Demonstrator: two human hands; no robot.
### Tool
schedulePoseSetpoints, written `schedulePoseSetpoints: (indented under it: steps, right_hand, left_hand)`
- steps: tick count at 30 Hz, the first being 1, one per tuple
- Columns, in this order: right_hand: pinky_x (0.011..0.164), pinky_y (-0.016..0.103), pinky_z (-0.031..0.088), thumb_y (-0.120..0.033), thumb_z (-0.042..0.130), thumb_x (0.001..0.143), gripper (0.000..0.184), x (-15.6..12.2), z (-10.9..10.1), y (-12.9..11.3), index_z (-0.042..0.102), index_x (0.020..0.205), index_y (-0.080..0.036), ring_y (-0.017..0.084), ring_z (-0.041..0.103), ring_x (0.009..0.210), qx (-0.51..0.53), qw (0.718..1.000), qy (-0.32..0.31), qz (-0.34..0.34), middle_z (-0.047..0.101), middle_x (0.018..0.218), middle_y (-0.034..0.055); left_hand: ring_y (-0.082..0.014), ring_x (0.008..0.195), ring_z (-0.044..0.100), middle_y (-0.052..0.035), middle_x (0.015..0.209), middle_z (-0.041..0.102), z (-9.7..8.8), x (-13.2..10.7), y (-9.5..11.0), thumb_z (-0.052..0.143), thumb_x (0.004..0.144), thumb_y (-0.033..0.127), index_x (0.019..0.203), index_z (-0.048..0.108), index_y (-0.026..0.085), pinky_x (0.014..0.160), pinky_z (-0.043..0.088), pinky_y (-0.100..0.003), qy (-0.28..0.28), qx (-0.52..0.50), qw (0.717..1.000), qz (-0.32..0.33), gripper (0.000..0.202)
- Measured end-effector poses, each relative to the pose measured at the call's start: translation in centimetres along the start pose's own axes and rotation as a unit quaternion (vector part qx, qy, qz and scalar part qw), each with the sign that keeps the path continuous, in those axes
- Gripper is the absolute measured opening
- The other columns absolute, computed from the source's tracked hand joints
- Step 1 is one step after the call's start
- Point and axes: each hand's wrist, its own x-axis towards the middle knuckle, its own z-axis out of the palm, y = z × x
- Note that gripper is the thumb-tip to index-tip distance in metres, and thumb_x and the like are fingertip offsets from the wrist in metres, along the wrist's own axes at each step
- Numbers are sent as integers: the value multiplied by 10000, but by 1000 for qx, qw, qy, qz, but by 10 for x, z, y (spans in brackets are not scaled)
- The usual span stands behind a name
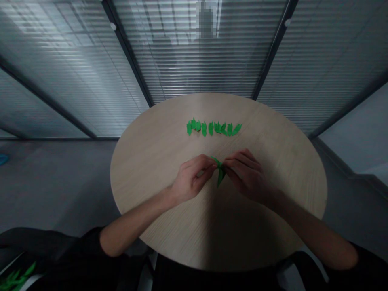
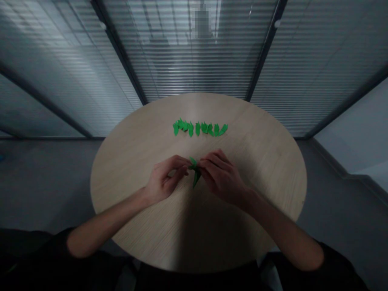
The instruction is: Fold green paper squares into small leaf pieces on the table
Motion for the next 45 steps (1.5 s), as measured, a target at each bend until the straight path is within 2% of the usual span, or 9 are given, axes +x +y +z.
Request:
schedulePoseSetpoints:
  steps: [9, 13, 17, 21, 25, 28, 33, 39, 45]
  right_hand:
    - [815, 389, 534, -116, 641, 976, 164, -2, 0, 2, 668, 1096, -224, 225, 611, 914, -16, 998, 56, 9, 679, 991, 80]
    - [810, 386, 542, -116, 666, 957, 210, -3, -1, 2, 692, 1111, -255, 221, 631, 909, -26, 996, 85, 8, 686, 1009, 66]
    - [786, 358, 557, -119, 679, 952, 222, -5, -2, 2, 707, 1120, -262, 205, 647, 905, -22, 995, 100, -6, 673, 1029, 62]
    - [739, 318, 572, -102, 668, 951, 225, -6, 0, 1, 709, 1113, -252, 182, 642, 878, -3, 996, 85, 0, 620, 1016, 60]
    - [694, 294, 565, -128, 650, 961, 187, -7, 3, 3, 704, 1096, -246, 169, 629, 837, 22, 996, 80, 17, 594, 973, 50]
    - [698, 301, 557, -139, 630, 961, 170, -7, 5, 5, 687, 1083, -243, 170, 627, 820, 49, 995, 82, 29, 619, 931, 40]
    - [767, 331, 588, -171, 636, 953, 154, -7, 8, 7, 662, 1091, -234, 191, 669, 876, 106, 990, 52, 72, 675, 976, 54]
    - [750, 298, 604, -189, 710, 896, 303, -3, 6, 3, 637, 1188, -225, 183, 678, 903, 169, 980, 23, 100, 688, 1019, 58]
    - [704, 245, 583, -232, 693, 945, 94, 1, 6, 1, 670, 1036, -220, 137, 677, 784, 181, 971, 30, 150, 696, 894, 10]
  left_hand:
    - [-170, 848, 719, -94, 994, 712, 1, -4, -4, 535, 1056, 443, 1138, 613, 179, 661, 627, -263, 1, -116, 987, -109, 287]
    - [-161, 773, 708, -62, 901, 689, 6, -1, -4, 459, 1073, 509, 1078, 565, 185, 590, 610, -250, -9, -205, 961, -183, 342]
    - [-164, 841, 694, -76, 970, 691, 10, 5, -2, 558, 1041, 461, 1120, 574, 170, 624, 587, -231, -26, -257, 930, -262, 302]
    - [-170, 916, 674, -82, 998, 694, 10, 9, -3, 681, 974, 351, 1082, 638, 153, 699, 550, -228, -24, -281, 922, -263, 229]
    - [-158, 845, 680, -65, 967, 711, 8, 8, -4, 740, 927, 299, 1156, 656, 165, 743, 553, -264, -18, -312, 914, -260, 279]
    - [-161, 830, 684, -64, 945, 716, 9, 9, -4, 765, 903, 285, 1096, 671, 154, 762, 557, -282, -25, -327, 906, -268, 251]
    - [-116, 707, 620, -14, 832, 673, 9, 10, -2, 788, 860, 249, 1086, 651, 150, 655, 505, -229, -19, -325, 900, -288, 282]
    - [-81, 587, 507, 41, 697, 564, 11, 8, -3, 779, 848, 242, 1035, 623, 155, 540, 416, -194, 1, -308, 905, -294, 259]
    - [-86, 603, 546, 32, 723, 587, 12, 9, -3, 759, 844, 237, 1031, 590, 164, 547, 440, -195, 4, -322, 905, -278, 262]
